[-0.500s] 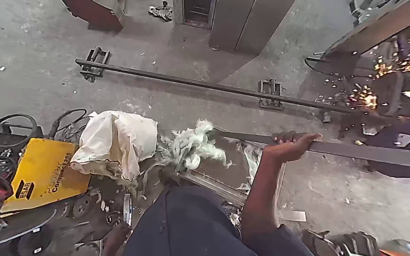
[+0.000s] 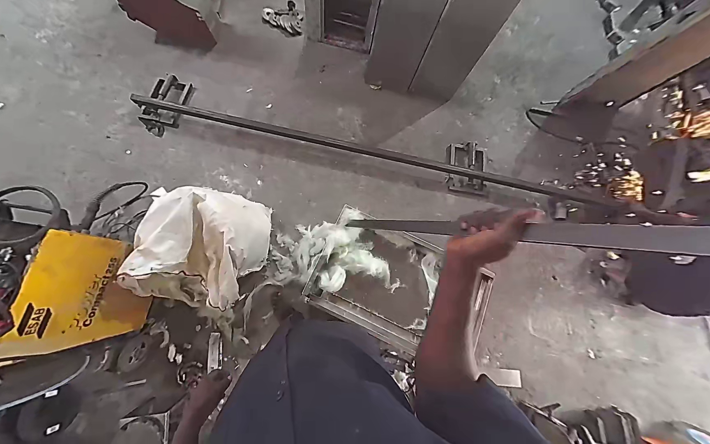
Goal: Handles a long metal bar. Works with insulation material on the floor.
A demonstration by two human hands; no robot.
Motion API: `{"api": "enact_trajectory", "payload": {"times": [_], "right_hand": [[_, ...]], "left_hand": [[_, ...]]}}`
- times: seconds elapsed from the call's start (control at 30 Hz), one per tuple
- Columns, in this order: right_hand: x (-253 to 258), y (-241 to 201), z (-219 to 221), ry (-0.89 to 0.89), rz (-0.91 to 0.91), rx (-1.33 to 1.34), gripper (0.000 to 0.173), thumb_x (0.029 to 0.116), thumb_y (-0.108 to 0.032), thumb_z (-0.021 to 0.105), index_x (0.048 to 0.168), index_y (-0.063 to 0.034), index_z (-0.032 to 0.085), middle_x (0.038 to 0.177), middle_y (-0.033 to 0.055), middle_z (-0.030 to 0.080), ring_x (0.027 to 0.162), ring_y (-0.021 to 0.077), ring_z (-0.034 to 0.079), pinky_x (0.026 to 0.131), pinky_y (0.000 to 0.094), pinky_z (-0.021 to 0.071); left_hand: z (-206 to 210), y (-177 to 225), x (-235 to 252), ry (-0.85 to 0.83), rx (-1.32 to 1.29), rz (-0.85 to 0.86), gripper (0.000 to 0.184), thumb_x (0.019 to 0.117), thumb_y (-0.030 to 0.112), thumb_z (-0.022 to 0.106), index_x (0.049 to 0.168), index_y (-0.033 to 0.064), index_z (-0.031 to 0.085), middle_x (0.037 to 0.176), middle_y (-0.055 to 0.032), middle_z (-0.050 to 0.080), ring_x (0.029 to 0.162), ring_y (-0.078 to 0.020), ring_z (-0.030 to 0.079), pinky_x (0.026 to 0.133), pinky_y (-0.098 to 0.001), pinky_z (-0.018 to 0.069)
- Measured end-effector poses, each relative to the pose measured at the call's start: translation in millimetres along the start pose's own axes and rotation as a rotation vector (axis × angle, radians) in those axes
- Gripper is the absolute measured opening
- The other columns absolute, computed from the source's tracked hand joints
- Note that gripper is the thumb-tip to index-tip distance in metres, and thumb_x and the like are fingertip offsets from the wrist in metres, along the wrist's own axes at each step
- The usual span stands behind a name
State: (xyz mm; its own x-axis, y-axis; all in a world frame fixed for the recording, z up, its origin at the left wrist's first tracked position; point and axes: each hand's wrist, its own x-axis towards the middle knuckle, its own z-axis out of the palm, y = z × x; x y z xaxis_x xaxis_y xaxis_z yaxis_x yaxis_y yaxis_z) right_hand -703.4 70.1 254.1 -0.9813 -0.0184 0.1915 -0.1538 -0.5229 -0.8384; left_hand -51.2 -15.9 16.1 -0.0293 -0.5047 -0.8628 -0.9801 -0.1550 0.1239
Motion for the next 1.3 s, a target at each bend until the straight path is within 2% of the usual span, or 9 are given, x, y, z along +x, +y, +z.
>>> {"api": "enact_trajectory", "payload": {"times": [0.07,0.13,0.4,0.57,0.67,0.93,1.1,1.17,1.3], "right_hand": [[-13,44,-4,-0.053,0.044,-0.008,0.051,0.1118,-0.046,0.026,0.073,-0.0216,0.047,0.052,-0.0086,0.038,0.045,0.0073,0.042,0.05,0.0283,0.0455],[-21,58,-3,-0.097,0.072,-0.005,0.049,0.1123,-0.044,0.027,0.071,-0.0223,0.044,0.052,-0.009,0.034,0.044,0.0067,0.038,0.049,0.026,0.041],[17,-38,52,-0.066,0.034,-0.034,0.049,0.1135,-0.038,0.029,0.071,-0.018,0.044,0.049,-0.0062,0.035,0.039,0.0087,0.039,0.043,0.0267,0.0424],[-20,31,43,-0.128,0.2,-0.131,0.046,0.1123,-0.041,0.032,0.074,-0.0213,0.047,0.05,-0.0098,0.039,0.042,0.0049,0.042,0.045,0.0247,0.0451],[-53,64,25,-0.237,0.266,-0.127,0.045,0.111,-0.044,0.036,0.072,-0.0239,0.044,0.054,-0.0104,0.034,0.046,0.0048,0.037,0.05,0.0242,0.0394],[-17,-19,55,-0.187,0.159,-0.026,0.044,0.1134,-0.038,0.03,0.076,-0.0202,0.043,0.051,-0.0078,0.032,0.039,0.0069,0.035,0.042,0.0244,0.0393],[-57,30,31,-0.268,0.277,-0.156,0.047,0.109,-0.053,0.035,0.073,-0.0244,0.046,0.054,-0.0102,0.037,0.047,0.0052,0.042,0.052,0.0262,0.0453],[-79,58,18,-0.265,0.305,-0.142,0.045,0.1087,-0.051,0.037,0.075,-0.0234,0.047,0.056,-0.0091,0.036,0.048,0.0064,0.041,0.052,0.0272,0.0436],[-73,26,15,-0.297,0.276,-0.073,0.048,0.1095,-0.049,0.034,0.071,-0.024,0.048,0.053,-0.0102,0.038,0.045,0.0053,0.041,0.051,0.0259,0.0441]], "left_hand": [[6,-7,-3,-0.039,0.02,-0.011,0.038,0.1013,0.039,0.063,0.126,0.0117,0.07,0.116,-0.0177,0.073,0.11,-0.0373,0.07,0.098,-0.0655,0.0521],[7,-8,-5,-0.065,-0.005,-0.018,0.037,0.1023,0.035,0.063,0.129,0.0099,0.069,0.119,-0.019,0.072,0.111,-0.0377,0.069,0.099,-0.0638,0.0522],[5,-6,-7,0.002,-0.222,-0.032,0.036,0.1028,0.03,0.064,0.13,0.0073,0.066,0.118,-0.0201,0.072,0.103,-0.0369,0.072,0.092,-0.0613,0.0567],[17,-3,1,-0.032,-0.279,-0.02,0.036,0.1032,0.026,0.065,0.132,0.0034,0.064,0.121,-0.0234,0.069,0.103,-0.0386,0.07,0.092,-0.0608,0.0557],[19,1,1,-0.053,-0.277,-0.024,0.037,0.1034,0.025,0.064,0.133,0.0024,0.063,0.125,-0.0229,0.068,0.106,-0.0386,0.07,0.093,-0.0601,0.0557],[17,-7,1,-0.058,-0.22,-0.014,0.037,0.1054,0.028,0.06,0.132,0.0031,0.064,0.123,-0.0232,0.069,0.104,-0.0387,0.07,0.094,-0.061,0.0553],[15,-6,-5,-0.073,-0.197,-0.029,0.034,0.1056,0.026,0.061,0.129,0.0017,0.066,0.118,-0.0246,0.07,0.1,-0.0387,0.07,0.091,-0.06,0.0552],[15,-7,-3,-0.075,-0.193,-0.014,0.034,0.1056,0.027,0.06,0.128,0.0015,0.066,0.118,-0.025,0.069,0.101,-0.0394,0.07,0.092,-0.0607,0.0551],[11,3,-4,-0.098,-0.269,-0.039,0.039,0.106,0.032,0.06,0.134,0.0044,0.063,0.121,-0.0229,0.069,0.101,-0.0376,0.07,0.09,-0.0593,0.0554]]}}
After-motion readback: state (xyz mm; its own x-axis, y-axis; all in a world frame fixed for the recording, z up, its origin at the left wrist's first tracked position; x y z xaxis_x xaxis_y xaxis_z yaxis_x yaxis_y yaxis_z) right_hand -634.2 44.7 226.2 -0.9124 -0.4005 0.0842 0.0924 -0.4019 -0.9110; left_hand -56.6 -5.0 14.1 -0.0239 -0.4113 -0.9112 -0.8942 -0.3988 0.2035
